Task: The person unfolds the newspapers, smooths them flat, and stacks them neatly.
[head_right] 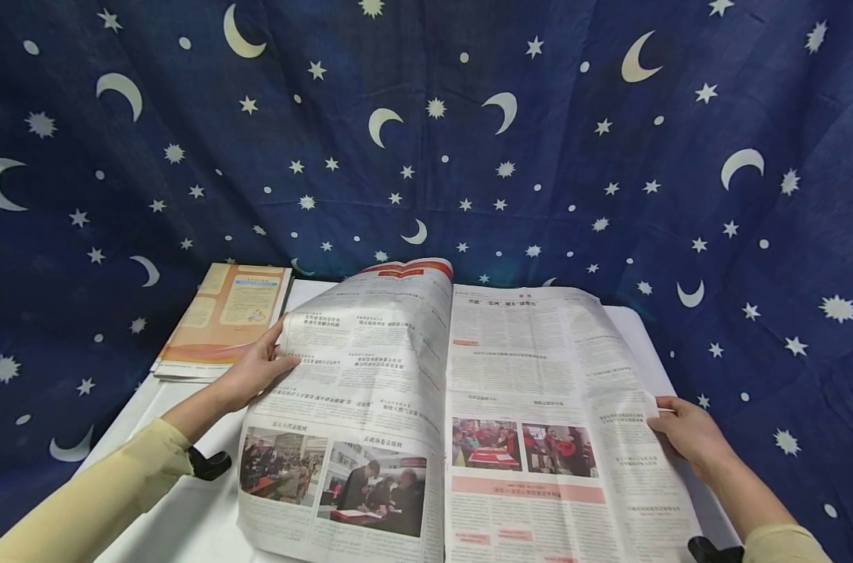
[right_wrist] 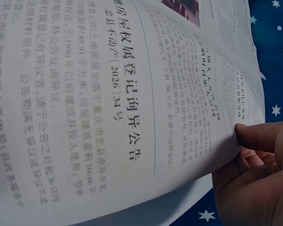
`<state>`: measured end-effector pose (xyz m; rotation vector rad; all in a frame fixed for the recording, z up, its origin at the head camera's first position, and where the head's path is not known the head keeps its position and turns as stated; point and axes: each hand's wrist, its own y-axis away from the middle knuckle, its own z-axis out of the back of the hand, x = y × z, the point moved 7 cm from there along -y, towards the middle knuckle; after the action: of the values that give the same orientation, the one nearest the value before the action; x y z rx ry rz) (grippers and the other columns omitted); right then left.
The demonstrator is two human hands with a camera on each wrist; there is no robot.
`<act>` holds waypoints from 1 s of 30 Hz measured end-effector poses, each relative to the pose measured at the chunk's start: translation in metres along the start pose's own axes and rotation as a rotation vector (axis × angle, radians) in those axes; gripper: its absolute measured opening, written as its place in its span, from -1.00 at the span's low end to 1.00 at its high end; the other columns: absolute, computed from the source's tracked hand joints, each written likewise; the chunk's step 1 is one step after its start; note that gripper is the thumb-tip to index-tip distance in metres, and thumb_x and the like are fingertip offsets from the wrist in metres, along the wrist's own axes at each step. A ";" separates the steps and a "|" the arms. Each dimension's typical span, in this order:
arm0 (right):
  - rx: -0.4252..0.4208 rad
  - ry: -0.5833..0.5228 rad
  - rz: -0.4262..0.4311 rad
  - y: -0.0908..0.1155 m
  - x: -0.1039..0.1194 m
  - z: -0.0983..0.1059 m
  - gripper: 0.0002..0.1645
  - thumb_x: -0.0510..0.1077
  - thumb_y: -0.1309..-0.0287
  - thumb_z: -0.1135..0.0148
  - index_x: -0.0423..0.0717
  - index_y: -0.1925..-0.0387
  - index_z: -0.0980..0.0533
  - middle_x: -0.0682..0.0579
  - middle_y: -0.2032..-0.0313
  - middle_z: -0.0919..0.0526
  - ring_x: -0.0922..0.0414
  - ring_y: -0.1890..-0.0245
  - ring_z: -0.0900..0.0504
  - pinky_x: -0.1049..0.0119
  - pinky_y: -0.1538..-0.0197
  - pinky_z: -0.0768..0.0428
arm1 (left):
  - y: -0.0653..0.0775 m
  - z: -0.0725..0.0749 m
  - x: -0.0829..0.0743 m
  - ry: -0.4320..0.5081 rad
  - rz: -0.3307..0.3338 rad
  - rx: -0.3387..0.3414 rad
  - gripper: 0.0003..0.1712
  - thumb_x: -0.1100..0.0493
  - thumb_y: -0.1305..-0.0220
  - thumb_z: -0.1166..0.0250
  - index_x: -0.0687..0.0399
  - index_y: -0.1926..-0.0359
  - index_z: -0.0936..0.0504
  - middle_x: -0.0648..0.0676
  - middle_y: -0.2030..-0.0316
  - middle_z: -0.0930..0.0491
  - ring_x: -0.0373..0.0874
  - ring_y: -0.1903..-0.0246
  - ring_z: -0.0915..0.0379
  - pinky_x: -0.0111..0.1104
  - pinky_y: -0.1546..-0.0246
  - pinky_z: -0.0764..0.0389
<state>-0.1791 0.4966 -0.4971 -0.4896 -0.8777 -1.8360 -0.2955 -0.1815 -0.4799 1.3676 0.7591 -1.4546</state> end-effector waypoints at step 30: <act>-0.064 0.215 -0.031 -0.005 -0.043 0.024 -0.33 -0.24 -0.33 -0.11 -0.71 -0.25 -0.17 -0.60 -0.05 -0.39 -0.26 0.12 -0.55 0.02 0.23 -0.60 | 0.006 0.010 0.048 -0.346 0.190 0.003 0.12 0.15 -0.40 -0.28 0.10 -0.65 0.32 0.33 -0.17 -0.53 -0.04 0.05 -0.64 0.10 -0.34 -0.36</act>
<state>-0.1668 0.5418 -0.5122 -0.3121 -0.6854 -1.9088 -0.2893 -0.2034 -0.5237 1.1161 0.3936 -1.4870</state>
